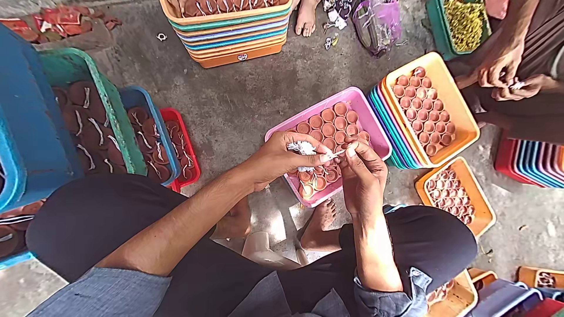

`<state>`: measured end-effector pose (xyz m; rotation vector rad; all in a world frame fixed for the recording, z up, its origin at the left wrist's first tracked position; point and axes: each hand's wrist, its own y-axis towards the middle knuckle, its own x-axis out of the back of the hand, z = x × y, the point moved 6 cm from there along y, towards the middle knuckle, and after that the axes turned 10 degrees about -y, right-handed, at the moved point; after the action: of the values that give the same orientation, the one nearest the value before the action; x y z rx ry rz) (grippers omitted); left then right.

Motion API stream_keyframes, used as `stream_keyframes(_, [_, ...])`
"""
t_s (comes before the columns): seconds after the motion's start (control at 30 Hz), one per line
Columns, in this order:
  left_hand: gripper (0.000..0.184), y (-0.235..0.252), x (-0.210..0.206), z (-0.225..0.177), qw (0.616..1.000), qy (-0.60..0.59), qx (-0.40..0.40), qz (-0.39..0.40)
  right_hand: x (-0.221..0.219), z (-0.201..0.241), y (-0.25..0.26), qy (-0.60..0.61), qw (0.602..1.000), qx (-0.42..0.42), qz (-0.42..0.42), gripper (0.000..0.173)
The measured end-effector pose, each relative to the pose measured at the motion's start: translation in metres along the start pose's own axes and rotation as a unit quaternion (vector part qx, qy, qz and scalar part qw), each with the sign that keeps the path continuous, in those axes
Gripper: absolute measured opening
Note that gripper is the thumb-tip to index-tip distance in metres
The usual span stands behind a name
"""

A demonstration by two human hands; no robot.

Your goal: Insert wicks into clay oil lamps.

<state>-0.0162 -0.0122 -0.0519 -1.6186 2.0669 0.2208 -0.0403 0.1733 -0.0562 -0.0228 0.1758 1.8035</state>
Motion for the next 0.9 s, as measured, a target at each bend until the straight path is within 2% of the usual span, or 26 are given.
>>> stream_keyframes(0.23, [0.016,0.0,0.005,0.0,0.999,0.002,0.004,-0.034,0.016,0.001,0.006,-0.012,0.999,-0.023,-0.044,0.013])
stream_keyframes(0.4, [0.016,0.001,0.019,-0.006,0.996,0.02,-0.019,-0.087,0.035,-0.012,0.011,-0.143,0.987,-0.067,-0.034,0.012])
stream_keyframes(0.53, [0.016,-0.001,0.028,-0.011,0.991,0.034,-0.019,-0.127,0.046,-0.046,0.009,-0.284,0.946,-0.157,0.003,0.011])
stream_keyframes(0.63, [0.015,-0.002,0.026,-0.013,0.991,0.034,-0.014,-0.13,0.051,-0.079,0.007,-0.347,0.916,-0.198,0.03,0.014])
stream_keyframes(0.77, [0.012,-0.003,0.024,-0.013,0.993,0.043,-0.013,-0.113,0.044,-0.116,0.006,-0.365,0.9,-0.229,0.072,0.011])
stream_keyframes(0.9, [0.011,-0.005,0.025,-0.014,0.994,0.036,-0.021,-0.103,0.034,-0.146,0.0,-0.378,0.894,-0.235,0.055,0.014])
